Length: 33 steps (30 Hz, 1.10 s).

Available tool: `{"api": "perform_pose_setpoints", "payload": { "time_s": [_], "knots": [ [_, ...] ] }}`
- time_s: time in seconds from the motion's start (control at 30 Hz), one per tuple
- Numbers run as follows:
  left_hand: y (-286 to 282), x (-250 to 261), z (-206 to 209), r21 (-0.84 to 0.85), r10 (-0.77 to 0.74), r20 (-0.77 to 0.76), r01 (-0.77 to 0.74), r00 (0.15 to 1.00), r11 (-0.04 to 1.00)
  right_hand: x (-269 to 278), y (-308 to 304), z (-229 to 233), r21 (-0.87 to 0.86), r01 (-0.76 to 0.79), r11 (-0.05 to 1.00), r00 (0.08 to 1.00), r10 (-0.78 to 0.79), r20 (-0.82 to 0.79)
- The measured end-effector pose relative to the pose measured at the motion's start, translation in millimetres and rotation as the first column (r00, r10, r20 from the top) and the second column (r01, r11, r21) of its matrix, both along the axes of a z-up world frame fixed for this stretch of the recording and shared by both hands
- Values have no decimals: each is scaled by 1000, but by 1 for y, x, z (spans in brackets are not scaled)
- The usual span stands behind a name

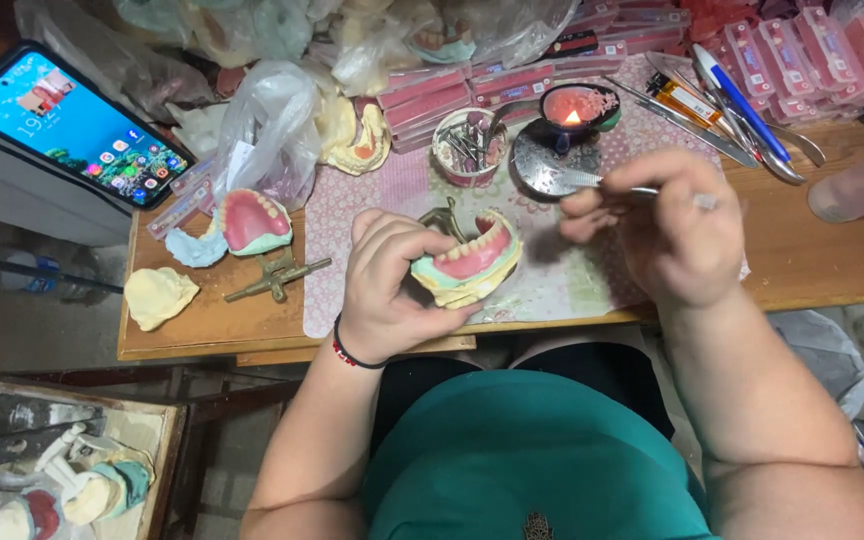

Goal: Applying liquid and using a metal tool to shape and refine pink denture base material on a dental model.

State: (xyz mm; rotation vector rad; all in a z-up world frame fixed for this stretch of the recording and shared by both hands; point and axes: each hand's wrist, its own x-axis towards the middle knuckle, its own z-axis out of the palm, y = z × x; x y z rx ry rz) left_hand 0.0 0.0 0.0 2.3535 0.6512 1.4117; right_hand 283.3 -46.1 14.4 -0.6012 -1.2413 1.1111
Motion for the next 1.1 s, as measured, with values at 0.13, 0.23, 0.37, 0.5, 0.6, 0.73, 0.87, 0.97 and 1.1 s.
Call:
{"api": "perform_pose_setpoints", "payload": {
  "time_s": [0.13,0.23,0.37,0.5,0.6,0.73,0.87,0.97,1.1],
  "knots": [
    [1,-3,-2,-20,-150,108,153,983,988,-29,-1,15,275,-123,953,865,-32,500],
    [4,4,-5,-34,-255,346,283,903,958,-50,0,-6,328,-40,944,915,-97,392],
    [8,2,-9,8,-298,345,314,890,949,-55,-4,-2,393,-39,919,931,-110,349],
    [3,8,0,48,-184,180,178,966,983,-52,-12,-11,519,86,850,837,-344,425],
    [-3,12,-3,118,-75,69,67,995,991,-55,-20,-4,607,117,786,704,-496,507],
    [-2,14,-11,182,-49,5,47,999,982,-62,-28,-4,665,137,734,577,-605,548],
    [-4,13,-10,175,-57,6,55,998,983,-61,-30,2,702,135,699,513,-655,555],
    [-5,11,-6,124,-78,15,76,997,989,-43,-27,13,609,98,787,551,-552,625],
    [-2,4,-5,66,-101,-18,102,995,993,10,-10,-6,395,322,860,818,-463,342]
  ]
}}
